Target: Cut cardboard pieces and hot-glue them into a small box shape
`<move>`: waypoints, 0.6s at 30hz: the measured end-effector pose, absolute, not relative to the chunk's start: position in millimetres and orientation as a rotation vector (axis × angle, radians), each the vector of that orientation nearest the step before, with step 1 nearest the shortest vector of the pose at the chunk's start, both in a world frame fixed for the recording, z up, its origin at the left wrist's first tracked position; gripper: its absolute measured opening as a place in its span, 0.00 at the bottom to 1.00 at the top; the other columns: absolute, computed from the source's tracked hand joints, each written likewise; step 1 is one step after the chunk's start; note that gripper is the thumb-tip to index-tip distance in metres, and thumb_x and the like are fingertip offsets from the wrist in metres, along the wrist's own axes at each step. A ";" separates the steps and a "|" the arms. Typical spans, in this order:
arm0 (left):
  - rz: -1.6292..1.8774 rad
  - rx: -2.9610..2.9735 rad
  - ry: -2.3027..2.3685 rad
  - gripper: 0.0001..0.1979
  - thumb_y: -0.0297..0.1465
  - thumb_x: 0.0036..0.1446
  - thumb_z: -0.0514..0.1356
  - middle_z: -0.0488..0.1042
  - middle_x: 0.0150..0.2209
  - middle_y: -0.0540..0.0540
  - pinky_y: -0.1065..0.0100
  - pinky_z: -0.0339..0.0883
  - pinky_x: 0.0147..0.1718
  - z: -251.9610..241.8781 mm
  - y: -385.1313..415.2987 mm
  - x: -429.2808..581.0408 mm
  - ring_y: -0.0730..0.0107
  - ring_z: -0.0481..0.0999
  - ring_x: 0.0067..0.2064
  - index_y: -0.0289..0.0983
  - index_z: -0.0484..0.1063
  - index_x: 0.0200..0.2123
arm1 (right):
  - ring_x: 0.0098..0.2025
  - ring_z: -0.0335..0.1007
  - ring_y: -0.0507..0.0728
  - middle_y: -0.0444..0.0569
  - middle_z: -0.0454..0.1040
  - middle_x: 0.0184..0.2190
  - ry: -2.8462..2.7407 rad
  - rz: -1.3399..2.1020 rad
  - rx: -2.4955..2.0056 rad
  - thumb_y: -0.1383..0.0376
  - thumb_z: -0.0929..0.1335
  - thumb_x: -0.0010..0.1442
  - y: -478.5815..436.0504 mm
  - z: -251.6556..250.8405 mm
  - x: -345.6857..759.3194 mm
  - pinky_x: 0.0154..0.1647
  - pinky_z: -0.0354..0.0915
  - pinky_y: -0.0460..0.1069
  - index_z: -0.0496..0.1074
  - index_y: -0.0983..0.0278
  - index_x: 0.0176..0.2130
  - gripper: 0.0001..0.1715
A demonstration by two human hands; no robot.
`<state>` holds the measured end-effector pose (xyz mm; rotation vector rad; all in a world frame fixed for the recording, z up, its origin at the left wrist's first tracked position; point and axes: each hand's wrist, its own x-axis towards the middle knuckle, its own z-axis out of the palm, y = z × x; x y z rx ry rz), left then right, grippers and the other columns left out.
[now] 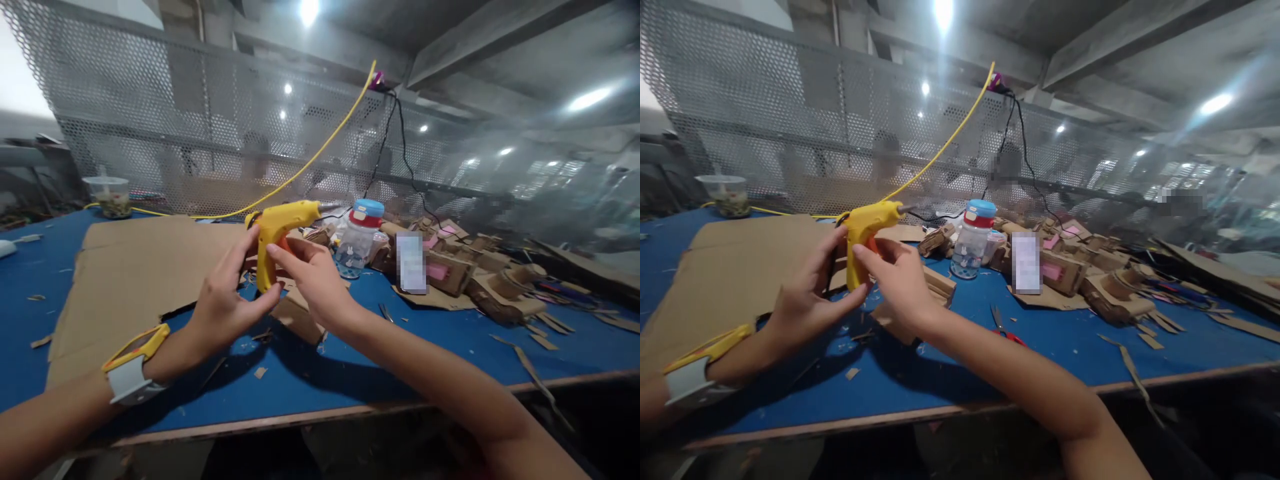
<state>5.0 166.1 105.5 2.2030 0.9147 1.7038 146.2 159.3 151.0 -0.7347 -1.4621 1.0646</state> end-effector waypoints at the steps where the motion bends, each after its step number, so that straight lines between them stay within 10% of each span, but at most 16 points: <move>1: 1.654 2.222 0.880 0.40 0.36 0.55 0.63 0.63 0.63 0.34 0.52 0.70 0.57 105.8 165.1 5.7 0.51 0.71 0.59 0.39 0.50 0.67 | 0.35 0.72 0.54 0.46 0.77 0.33 -1.411 1.113 -0.715 0.60 0.70 0.54 160.7 150.7 148.1 0.44 0.68 0.51 0.75 0.64 0.33 0.09; 9: 1.535 2.296 0.915 0.35 0.38 0.60 0.57 0.63 0.60 0.34 0.46 0.71 0.52 113.3 158.2 10.9 0.47 0.69 0.59 0.44 0.47 0.68 | 0.32 0.72 0.55 0.45 0.77 0.26 -1.268 1.145 -0.829 0.60 0.71 0.49 160.1 149.6 161.4 0.39 0.67 0.51 0.76 0.63 0.24 0.08; 14: 1.719 2.181 1.341 0.37 0.42 0.58 0.52 0.67 0.48 0.34 0.49 0.68 0.52 125.5 163.7 2.7 0.52 0.72 0.48 0.29 0.49 0.66 | 0.28 0.72 0.53 0.47 0.77 0.23 -1.118 1.244 -0.952 0.62 0.72 0.48 159.4 148.1 167.2 0.32 0.65 0.48 0.77 0.65 0.23 0.09; 18: 1.233 2.149 1.572 0.31 0.51 0.55 0.48 0.73 0.33 0.40 0.55 0.71 0.42 145.2 174.1 -16.3 0.52 0.75 0.36 0.33 0.76 0.45 | 0.29 0.72 0.51 0.46 0.78 0.25 -1.092 1.250 -0.899 0.61 0.74 0.46 162.8 145.5 175.5 0.34 0.66 0.47 0.78 0.66 0.26 0.09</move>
